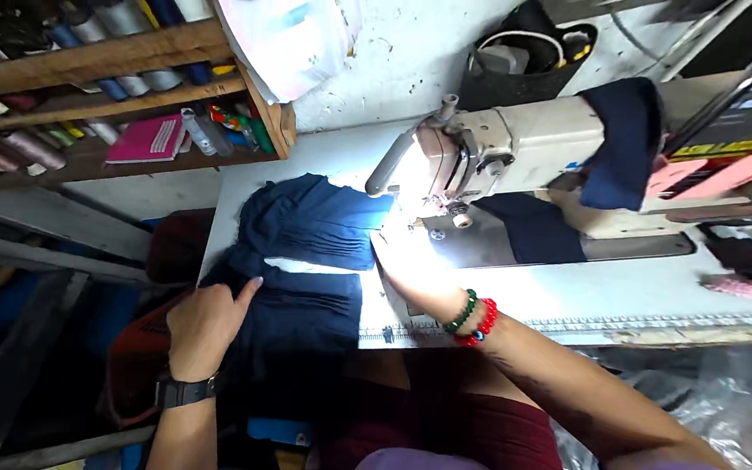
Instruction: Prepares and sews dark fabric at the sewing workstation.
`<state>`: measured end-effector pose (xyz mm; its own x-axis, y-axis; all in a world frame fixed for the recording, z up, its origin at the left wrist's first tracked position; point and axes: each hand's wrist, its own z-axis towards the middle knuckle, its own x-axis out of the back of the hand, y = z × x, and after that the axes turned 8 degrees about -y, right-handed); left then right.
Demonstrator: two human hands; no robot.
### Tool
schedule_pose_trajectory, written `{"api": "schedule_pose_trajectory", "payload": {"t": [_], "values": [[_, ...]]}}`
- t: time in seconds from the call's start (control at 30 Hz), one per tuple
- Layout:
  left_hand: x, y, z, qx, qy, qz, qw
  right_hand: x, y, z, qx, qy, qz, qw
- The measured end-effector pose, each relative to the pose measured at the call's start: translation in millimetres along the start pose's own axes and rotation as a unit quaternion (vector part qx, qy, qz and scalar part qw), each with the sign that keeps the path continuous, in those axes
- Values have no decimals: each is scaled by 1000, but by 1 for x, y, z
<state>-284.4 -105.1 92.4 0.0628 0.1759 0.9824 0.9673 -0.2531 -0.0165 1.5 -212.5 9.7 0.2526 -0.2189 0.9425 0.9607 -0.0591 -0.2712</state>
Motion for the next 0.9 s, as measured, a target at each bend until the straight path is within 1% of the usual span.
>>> {"api": "schedule_pose_trajectory", "payload": {"t": [0.07, 0.1, 0.13, 0.17, 0.2, 0.23, 0.27, 0.33, 0.4, 0.5, 0.57, 0.63, 0.73, 0.83, 0.9], "values": [[-1, 5, 7, -98, 146, -23, 984, 7, -8, -12, 24, 7, -25, 999], [-4, 15, 17, -163, 176, -25, 970, 9, -12, -18, 27, 8, -31, 999], [-10, 27, 31, -236, 173, -31, 956, 10, -15, -24, 29, 10, -33, 999], [-19, 41, 50, -301, 151, -43, 941, 11, -17, -31, 32, 10, -34, 999], [-31, 55, 70, -340, 105, -56, 933, 12, -18, -38, 38, 9, -37, 999], [-42, 66, 91, -339, 42, -59, 938, 14, -17, -44, 46, 7, -42, 998], [-53, 71, 113, -313, 1, -55, 948, 15, -13, -50, 56, 8, -52, 997], [-68, 69, 149, -251, 17, -82, 964, 15, -1, -59, 73, 10, -74, 995], [-67, 61, 165, -196, 35, -88, 976, 11, 9, -59, 83, 24, -89, 992], [-69, 59, 165, -172, 39, -79, 981, 6, 12, -43, 86, -1, -86, 993], [-68, 60, 163, -168, 37, -72, 982, 2, 8, -19, 79, -9, -57, 995], [-68, 60, 162, -167, 35, -71, 983, -3, 1, 13, 47, -28, -30, 998], [-69, 59, 163, -165, 38, -72, 983, -10, -4, 47, 70, -15, -69, 995], [-70, 59, 163, -163, 35, -67, 984, -9, -5, 58, 86, -32, -76, 993], [-71, 59, 160, -163, 39, -67, 984, -11, -1, 52, 84, -17, -63, 994]]}}
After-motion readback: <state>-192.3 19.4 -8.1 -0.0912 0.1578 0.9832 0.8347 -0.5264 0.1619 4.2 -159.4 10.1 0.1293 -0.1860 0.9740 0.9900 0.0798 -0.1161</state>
